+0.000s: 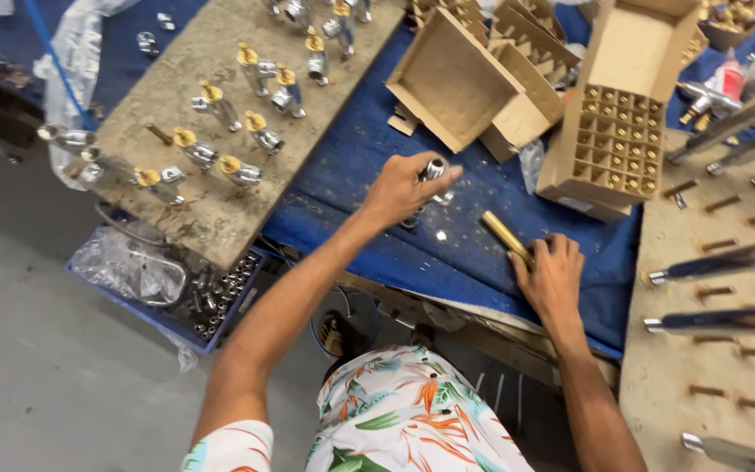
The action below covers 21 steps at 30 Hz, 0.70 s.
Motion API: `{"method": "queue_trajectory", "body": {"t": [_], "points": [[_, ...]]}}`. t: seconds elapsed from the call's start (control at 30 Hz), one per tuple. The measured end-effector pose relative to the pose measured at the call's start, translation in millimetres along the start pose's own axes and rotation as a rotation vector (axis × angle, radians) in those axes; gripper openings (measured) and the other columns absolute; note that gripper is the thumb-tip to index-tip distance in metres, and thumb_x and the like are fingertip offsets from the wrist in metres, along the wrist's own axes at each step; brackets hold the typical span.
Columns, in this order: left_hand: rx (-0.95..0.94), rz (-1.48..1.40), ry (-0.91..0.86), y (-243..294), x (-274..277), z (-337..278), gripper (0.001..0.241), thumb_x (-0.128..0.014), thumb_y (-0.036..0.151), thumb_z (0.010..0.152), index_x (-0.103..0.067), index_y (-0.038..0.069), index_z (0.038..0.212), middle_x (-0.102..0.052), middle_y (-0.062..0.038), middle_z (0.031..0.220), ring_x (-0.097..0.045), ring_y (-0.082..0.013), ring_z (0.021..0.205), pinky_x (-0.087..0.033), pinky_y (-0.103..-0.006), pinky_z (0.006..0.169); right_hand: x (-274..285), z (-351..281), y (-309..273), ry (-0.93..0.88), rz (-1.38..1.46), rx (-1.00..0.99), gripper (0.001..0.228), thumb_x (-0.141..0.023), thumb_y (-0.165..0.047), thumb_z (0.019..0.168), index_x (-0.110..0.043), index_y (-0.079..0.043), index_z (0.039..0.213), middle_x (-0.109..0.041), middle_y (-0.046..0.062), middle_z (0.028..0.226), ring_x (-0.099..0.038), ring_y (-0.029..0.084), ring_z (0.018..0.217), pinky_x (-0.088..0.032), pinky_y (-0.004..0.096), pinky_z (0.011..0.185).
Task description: The person assembles metal faucet components by inserting small brass valves into larger chrome faucet bodies, using a small wooden mallet to tap the pieces into place, and picking up components from a workbench and organized boxes.
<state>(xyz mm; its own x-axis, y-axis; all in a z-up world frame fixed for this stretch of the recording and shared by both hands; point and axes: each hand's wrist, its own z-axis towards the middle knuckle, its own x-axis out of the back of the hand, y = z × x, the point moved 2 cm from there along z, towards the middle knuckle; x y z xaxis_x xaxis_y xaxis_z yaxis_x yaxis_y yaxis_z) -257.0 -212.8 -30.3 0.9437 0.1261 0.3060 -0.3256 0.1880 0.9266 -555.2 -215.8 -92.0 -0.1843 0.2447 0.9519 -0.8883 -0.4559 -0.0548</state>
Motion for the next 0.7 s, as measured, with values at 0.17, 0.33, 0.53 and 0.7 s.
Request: {"method": "queue_trajectory", "body": {"t": [0.17,0.33,0.53,0.7], "points": [[0.112,-0.715,0.378,7,7,-7,0.048,-0.060,0.045,0.106,-0.069,0.002,0.086,-0.074,-0.011,0.078,-0.061,-0.0148,0.062,-0.050,-0.0291,0.057,37,31,-57,-0.038,0.742,0.052,0.050,-0.078,-0.021,0.090,-0.061,0.001,0.132,-0.060,0.018,0.123,-0.065,0.028,0.108,-0.053,0.039,0.094],[0.262,-1.277,0.492,6,0,-35,0.040,-0.053,0.044,0.104,-0.061,0.006,0.094,-0.073,-0.018,0.113,-0.073,-0.0214,0.099,-0.061,-0.0349,0.084,54,70,-164,0.031,1.128,0.189,0.047,-0.079,-0.006,0.088,-0.059,-0.005,0.131,-0.062,0.009,0.127,-0.064,0.017,0.111,-0.053,0.033,0.095],[0.113,-0.972,0.645,-10,59,-81,0.054,-0.054,0.045,0.107,-0.063,-0.004,0.126,-0.064,-0.015,0.138,-0.060,-0.0199,0.121,-0.046,-0.0360,0.105,59,108,-233,-0.187,1.215,0.106,0.045,-0.083,-0.012,0.087,-0.068,-0.003,0.129,-0.070,0.001,0.104,-0.060,0.007,0.082,-0.049,0.027,0.067],[0.124,-0.703,0.925,-25,139,-172,0.044,-0.055,0.039,0.105,-0.059,0.005,0.133,-0.069,-0.005,0.124,-0.065,-0.0107,0.113,-0.050,-0.0273,0.096,58,169,-300,-0.118,1.016,0.481,0.039,-0.081,-0.014,0.094,-0.069,-0.002,0.129,-0.068,0.007,0.100,-0.062,0.013,0.084,-0.050,0.030,0.070]]}}
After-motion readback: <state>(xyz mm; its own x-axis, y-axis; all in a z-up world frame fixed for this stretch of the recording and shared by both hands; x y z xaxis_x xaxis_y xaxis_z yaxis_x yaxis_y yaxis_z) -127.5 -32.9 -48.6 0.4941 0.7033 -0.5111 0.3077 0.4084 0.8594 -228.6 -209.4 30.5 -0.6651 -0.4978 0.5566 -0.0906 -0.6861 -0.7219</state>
